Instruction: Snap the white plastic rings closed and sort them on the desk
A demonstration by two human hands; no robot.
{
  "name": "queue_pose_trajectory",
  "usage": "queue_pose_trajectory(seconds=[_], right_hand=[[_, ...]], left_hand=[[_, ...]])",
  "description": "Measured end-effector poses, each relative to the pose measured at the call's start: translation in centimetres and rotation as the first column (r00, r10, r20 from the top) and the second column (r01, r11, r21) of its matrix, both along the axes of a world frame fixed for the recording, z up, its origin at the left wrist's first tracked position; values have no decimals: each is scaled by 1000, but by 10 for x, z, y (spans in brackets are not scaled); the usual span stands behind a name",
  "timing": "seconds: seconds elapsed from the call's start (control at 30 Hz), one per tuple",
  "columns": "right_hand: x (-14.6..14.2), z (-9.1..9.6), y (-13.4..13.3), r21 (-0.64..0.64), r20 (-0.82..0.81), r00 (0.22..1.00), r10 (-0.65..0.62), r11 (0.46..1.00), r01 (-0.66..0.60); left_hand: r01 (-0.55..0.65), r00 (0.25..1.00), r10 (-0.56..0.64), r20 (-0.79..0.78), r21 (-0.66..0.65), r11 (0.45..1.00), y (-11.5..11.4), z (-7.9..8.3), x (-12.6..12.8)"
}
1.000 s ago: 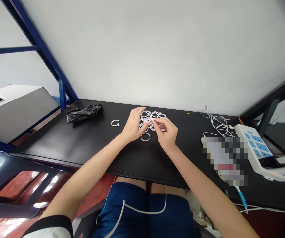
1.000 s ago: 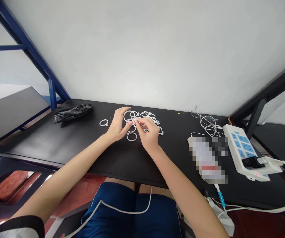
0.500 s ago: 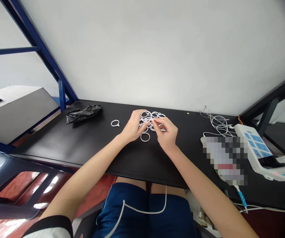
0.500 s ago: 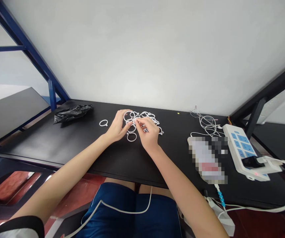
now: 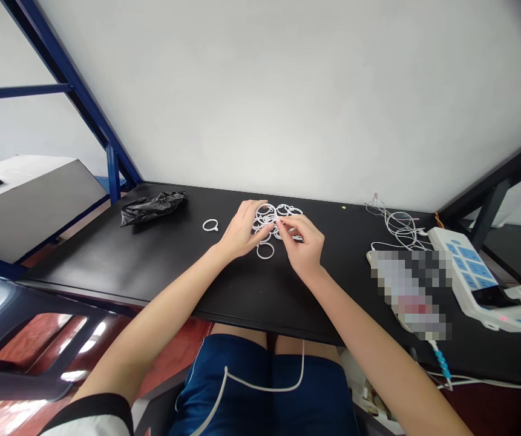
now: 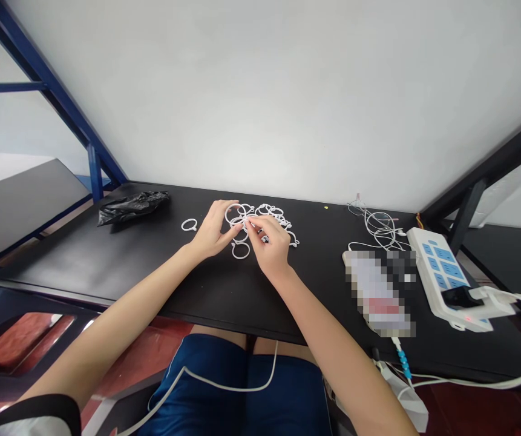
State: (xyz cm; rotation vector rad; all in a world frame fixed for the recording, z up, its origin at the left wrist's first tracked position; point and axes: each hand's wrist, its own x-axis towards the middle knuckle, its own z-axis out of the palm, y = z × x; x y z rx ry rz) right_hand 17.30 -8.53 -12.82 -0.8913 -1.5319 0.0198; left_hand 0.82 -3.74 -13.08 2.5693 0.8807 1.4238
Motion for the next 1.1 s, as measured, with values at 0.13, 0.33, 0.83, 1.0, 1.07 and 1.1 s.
queue_pose_trajectory(seconds=[0.13, 0.33, 0.83, 1.0, 1.07, 1.1], right_hand=[[0, 0, 0, 3, 4, 1000, -3, 1000, 3], [1, -2, 2, 36, 23, 1000, 8, 999, -8], [1, -1, 2, -7, -35, 999, 28, 1000, -29], [1, -3, 3, -32, -61, 998, 32, 999, -34], [1, -3, 3, -26, -65, 997, 43, 999, -45], [2, -4, 3, -23, -67, 996, 52, 998, -53]], left_hand=[[-3, 1000, 3, -15, -18, 1000, 0, -1, 0], [4, 1000, -4, 2, -15, 1000, 0, 1, -2], [40, 999, -39, 24, -32, 999, -2, 3, -1], [51, 998, -50, 30, -36, 998, -2, 4, -1], [57, 998, -56, 37, -39, 998, -2, 3, 0], [59, 998, -58, 40, -42, 997, -2, 3, 0]])
